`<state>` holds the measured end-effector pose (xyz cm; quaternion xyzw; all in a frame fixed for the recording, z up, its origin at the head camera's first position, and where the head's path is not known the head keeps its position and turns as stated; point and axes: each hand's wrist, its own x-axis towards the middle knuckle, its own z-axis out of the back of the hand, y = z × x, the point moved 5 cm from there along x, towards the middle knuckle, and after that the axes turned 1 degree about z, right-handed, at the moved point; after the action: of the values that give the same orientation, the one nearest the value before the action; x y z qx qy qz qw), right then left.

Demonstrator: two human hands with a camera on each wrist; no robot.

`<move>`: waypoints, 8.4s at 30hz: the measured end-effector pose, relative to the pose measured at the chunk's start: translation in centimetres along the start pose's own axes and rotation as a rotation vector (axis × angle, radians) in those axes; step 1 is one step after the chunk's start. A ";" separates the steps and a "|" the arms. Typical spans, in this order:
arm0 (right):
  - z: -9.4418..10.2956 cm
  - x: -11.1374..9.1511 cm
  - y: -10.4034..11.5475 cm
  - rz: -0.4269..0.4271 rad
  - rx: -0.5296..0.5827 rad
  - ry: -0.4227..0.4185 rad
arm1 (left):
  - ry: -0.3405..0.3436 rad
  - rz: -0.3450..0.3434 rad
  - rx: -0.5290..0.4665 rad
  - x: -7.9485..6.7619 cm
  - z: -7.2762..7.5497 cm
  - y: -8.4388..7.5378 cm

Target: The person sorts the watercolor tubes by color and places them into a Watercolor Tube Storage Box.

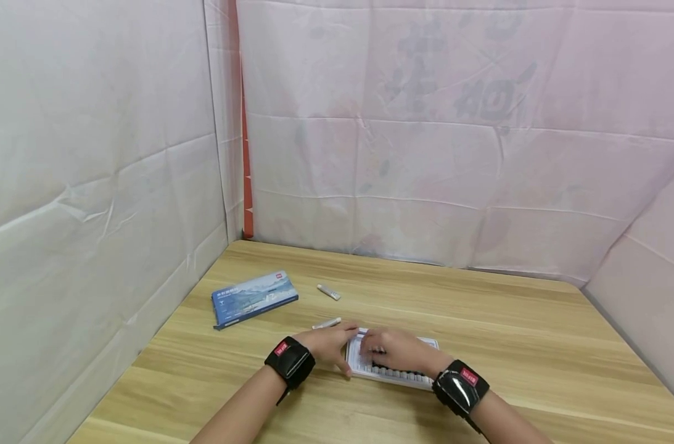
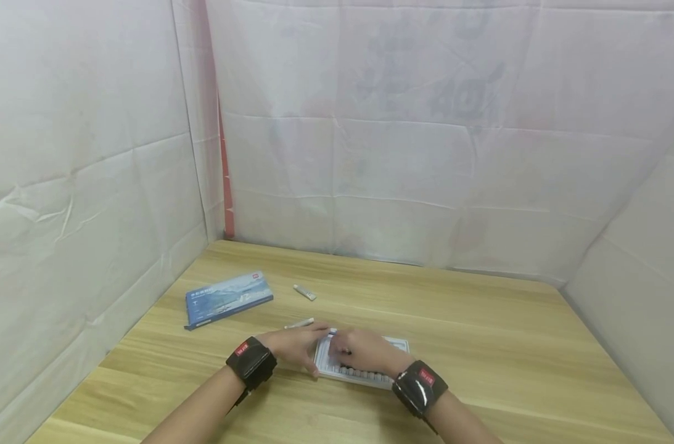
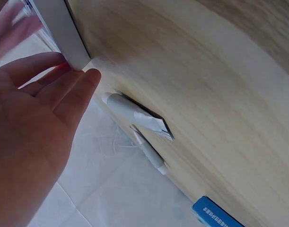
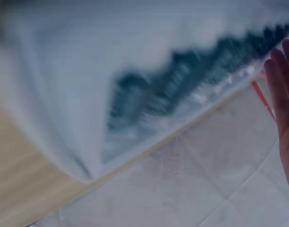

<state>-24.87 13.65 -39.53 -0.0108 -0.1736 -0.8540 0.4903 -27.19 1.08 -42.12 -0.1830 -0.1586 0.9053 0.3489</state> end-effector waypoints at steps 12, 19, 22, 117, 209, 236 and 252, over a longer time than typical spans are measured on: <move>2.1 9.1 -5.8 -0.202 -0.005 -0.030 | -0.001 -0.017 0.042 -0.4 0.2 0.0; -0.5 13.3 -8.7 -0.376 -0.046 0.013 | -0.017 -0.059 0.065 0.0 0.1 -0.2; -2.1 14.3 -10.1 -0.404 -0.094 0.025 | -0.017 -0.087 0.061 0.3 0.0 -0.4; -1.1 0.4 1.7 0.183 -0.101 -0.047 | 0.011 -0.031 0.026 0.1 -0.1 0.0; -2.7 10.1 -4.6 -0.231 0.115 0.082 | -0.415 -0.175 0.624 -5.5 -1.2 -4.8; -2.2 9.8 -5.0 0.049 -0.226 -0.018 | -0.291 -0.154 0.485 -4.3 -0.5 -3.6; 0.4 6.8 -7.2 -0.125 -0.159 -0.040 | -0.131 -0.030 0.212 -2.1 0.1 -0.3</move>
<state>-34.52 11.40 -39.87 -0.0557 -0.1151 -0.8938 0.4299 -25.56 -0.16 -41.44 -0.0833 -0.0871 0.9217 0.3686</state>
